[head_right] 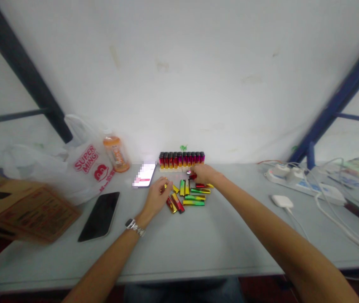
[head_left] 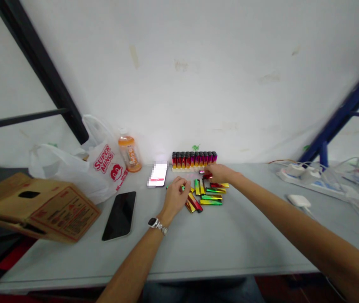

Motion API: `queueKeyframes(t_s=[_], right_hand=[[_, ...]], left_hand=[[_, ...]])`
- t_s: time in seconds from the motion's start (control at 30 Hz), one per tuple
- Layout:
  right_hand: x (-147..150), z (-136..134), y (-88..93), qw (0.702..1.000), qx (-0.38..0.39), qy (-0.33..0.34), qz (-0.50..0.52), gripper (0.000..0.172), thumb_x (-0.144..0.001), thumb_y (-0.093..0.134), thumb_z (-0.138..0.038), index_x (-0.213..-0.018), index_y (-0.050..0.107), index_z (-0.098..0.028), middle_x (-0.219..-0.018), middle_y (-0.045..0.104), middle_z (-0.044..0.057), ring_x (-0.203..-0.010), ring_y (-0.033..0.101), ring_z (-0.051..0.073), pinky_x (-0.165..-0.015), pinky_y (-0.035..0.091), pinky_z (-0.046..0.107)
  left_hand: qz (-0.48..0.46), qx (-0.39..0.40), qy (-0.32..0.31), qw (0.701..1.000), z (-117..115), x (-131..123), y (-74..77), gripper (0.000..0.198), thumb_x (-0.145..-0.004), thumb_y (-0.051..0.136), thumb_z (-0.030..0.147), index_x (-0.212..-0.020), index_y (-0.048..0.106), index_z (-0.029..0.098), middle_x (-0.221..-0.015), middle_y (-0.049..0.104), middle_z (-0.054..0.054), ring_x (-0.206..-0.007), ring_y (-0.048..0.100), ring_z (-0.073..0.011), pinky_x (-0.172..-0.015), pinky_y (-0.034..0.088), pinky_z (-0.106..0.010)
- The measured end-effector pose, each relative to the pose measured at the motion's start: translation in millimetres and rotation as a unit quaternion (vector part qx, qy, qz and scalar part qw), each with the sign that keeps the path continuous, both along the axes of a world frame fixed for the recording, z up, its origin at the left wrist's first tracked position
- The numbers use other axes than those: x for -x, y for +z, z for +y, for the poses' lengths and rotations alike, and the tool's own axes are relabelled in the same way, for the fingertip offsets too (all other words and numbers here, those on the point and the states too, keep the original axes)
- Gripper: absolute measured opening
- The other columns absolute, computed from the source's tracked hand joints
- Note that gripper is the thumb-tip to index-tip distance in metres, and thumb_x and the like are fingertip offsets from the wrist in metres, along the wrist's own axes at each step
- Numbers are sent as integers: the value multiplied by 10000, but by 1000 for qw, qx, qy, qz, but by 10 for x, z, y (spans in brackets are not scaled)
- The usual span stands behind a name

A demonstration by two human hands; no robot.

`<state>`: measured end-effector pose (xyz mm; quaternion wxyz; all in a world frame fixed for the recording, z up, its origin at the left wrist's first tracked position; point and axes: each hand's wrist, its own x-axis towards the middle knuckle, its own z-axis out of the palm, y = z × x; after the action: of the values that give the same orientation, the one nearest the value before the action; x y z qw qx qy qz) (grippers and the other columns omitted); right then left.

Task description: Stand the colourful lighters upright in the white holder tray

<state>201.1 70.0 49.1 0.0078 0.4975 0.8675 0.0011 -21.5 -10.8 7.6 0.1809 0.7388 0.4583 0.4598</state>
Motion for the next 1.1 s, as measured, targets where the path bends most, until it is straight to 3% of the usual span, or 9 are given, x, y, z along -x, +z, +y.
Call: queueKeyframes(t_s=[0.1,0.2,0.27,0.37,0.43,0.5,0.8,1.0,1.1], right_hand=[[61,-1,-76,992,-47,18,119,214,-795,624,-268,-973,593,-154,-935,687,112,-804,609,218,-657,389,278],[182,-58,-178,951,-67,3,302,149,-911,490,-318,-952,537,-183,-823,647,53,-724,584,178,-648,406,273],[314,-122,-239,893,-67,-16,445,197,-941,446,-396,-929,499,-207,-765,609,18,-685,579,166,-635,433,275],[563,-248,-304,763,-6,-49,645,293,-919,453,-532,-930,430,-239,-737,587,-17,-621,592,156,-594,487,286],[719,-341,-324,677,67,-74,729,359,-876,479,-603,-939,391,-260,-739,592,-37,-554,581,142,-522,492,277],[832,-427,-331,630,105,-89,764,386,-844,515,-618,-942,380,-271,-720,588,-54,-525,568,131,-472,480,253],[831,-645,-447,594,158,-151,774,367,-842,544,-575,-907,336,-281,-524,358,-139,-353,277,63,-341,214,154],[813,-671,-497,693,99,-92,708,347,-838,568,-566,-883,493,-230,-610,533,-62,-418,416,92,-405,313,221],[824,-665,-476,739,39,-105,665,379,-872,511,-569,-887,589,-198,-593,500,-45,-494,431,116,-467,324,241]], left_hand=[[-6,0,5,1000,19,19,-7,310,-950,464,314,-689,549,170,-738,507,5,-661,476,-113,-632,359,-251],[-11,-1,4,1000,29,23,-11,302,-951,465,311,-698,550,170,-749,518,3,-665,480,-112,-630,360,-250],[-14,-1,3,1000,31,26,-11,300,-950,469,312,-696,544,171,-751,518,4,-659,477,-111,-624,360,-248],[-16,-3,5,1000,30,35,-10,298,-952,467,314,-702,550,173,-743,506,5,-659,475,-113,-618,362,-246],[-17,-6,6,1000,31,42,-9,298,-952,466,311,-705,559,174,-740,503,3,-668,480,-117,-617,362,-246],[-21,-10,7,1000,33,48,-8,303,-952,468,313,-700,563,175,-731,502,4,-663,479,-117,-614,360,-246],[-39,-13,10,999,29,50,21,318,-946,469,330,-687,568,175,-712,499,7,-634,465,-116,-598,349,-258],[-38,-20,9,999,26,67,23,324,-949,467,352,-694,563,177,-718,516,6,-645,471,-117,-617,365,-258],[-36,-21,12,999,33,78,18,332,-953,464,358,-693,564,177,-717,517,5,-646,472,-117,-620,366,-259]])
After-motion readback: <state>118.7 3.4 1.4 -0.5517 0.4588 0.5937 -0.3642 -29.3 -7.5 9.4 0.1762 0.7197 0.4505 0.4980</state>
